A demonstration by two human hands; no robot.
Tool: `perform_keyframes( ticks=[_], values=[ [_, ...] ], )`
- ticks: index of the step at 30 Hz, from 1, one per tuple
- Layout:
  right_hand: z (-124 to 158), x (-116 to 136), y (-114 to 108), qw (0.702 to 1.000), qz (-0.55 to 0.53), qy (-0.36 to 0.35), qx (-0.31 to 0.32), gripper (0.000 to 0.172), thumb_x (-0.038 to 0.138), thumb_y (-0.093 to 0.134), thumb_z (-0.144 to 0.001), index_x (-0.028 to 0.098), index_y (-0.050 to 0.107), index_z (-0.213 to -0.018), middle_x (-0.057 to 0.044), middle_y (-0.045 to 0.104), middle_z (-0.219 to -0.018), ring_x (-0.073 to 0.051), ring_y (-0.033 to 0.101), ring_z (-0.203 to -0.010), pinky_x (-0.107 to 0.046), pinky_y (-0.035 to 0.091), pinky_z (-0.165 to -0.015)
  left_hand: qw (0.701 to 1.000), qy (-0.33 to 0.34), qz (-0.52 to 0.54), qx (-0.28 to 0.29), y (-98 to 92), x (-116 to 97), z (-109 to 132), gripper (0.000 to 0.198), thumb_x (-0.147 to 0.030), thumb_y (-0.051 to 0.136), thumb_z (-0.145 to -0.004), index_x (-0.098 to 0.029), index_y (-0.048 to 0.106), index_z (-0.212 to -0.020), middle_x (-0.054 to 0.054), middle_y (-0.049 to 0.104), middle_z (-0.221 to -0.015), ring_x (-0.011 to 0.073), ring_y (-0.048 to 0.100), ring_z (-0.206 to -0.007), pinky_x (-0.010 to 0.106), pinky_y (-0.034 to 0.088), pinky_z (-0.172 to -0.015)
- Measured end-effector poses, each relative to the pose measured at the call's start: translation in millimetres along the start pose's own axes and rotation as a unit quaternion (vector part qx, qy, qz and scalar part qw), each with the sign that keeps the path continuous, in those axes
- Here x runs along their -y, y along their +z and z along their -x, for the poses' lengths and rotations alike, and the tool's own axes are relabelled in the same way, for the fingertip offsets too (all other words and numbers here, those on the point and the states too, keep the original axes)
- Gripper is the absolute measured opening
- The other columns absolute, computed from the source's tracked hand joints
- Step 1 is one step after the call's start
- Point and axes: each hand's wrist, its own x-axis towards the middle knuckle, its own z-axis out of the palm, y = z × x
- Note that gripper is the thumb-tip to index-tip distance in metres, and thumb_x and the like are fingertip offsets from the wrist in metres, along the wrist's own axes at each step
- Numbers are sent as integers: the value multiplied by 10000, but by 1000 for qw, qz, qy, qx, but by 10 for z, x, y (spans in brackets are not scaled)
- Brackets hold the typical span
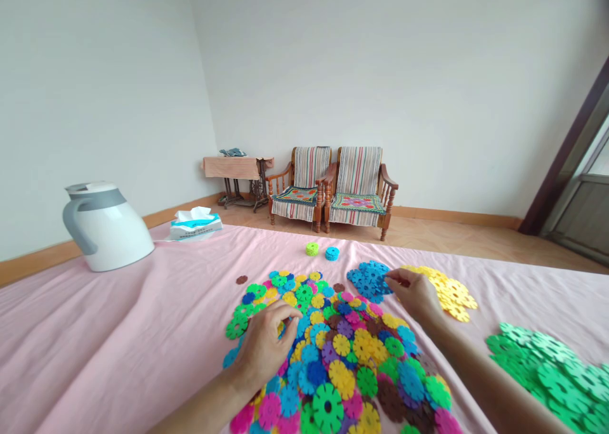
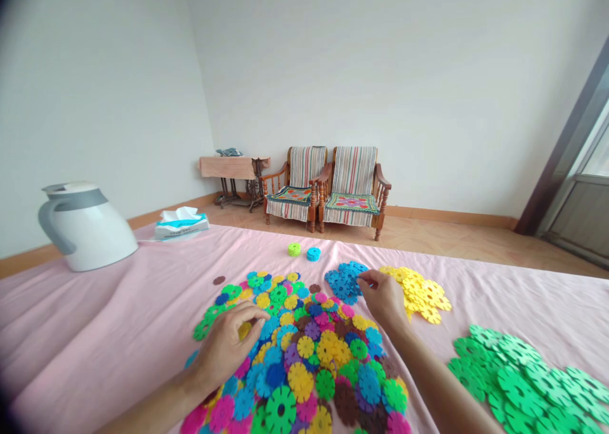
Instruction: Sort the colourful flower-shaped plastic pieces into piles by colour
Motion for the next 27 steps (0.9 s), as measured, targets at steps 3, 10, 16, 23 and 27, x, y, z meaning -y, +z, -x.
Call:
perform_keyframes(
  ticks=[3,10,16,23,27],
  values=[
    [-250,-25,52,999,28,43,-2,196,290,560,-803,143,677,-857,-48,684,-758,-184,618,-713,-295,469,-663,1000,-3,5,2,2,-7,6,183,-153,498,-830,-193,674,-802,27,651,-761,156,616,-726,263,473,-685],
    [-551,50,202,993,40,99,42,334,338,556,-877,166,549,-1163,-58,565,-1188,-209,587,-984,-390,512,-805,1000,-10,10,8,22,26,4,180,-148,501,-826,-196,673,-808,22,657,-774,154,616,-739,257,462,-694],
    [-288,91,151,998,41,34,30,197,243,538,-847,152,651,-980,-57,677,-913,-190,626,-835,-321,484,-748,1000,-14,6,18,25,27,-6,191,-164,495,-837,-205,675,-788,16,649,-763,151,611,-733,260,454,-691],
    [484,497,306,976,-17,-163,146,185,213,497,-768,198,677,-728,7,667,-683,-138,603,-654,-225,422,-618,1000,-12,-4,16,17,-10,1,183,-161,499,-832,-198,678,-815,27,666,-807,164,623,-788,273,462,-735],
    [800,780,385,957,-8,-231,174,98,228,574,-723,209,669,-733,-17,654,-786,-171,575,-810,-263,407,-751,1000,-9,-5,19,22,7,3,184,-145,506,-820,-207,679,-827,17,665,-804,162,621,-786,272,465,-734]
  ],
)
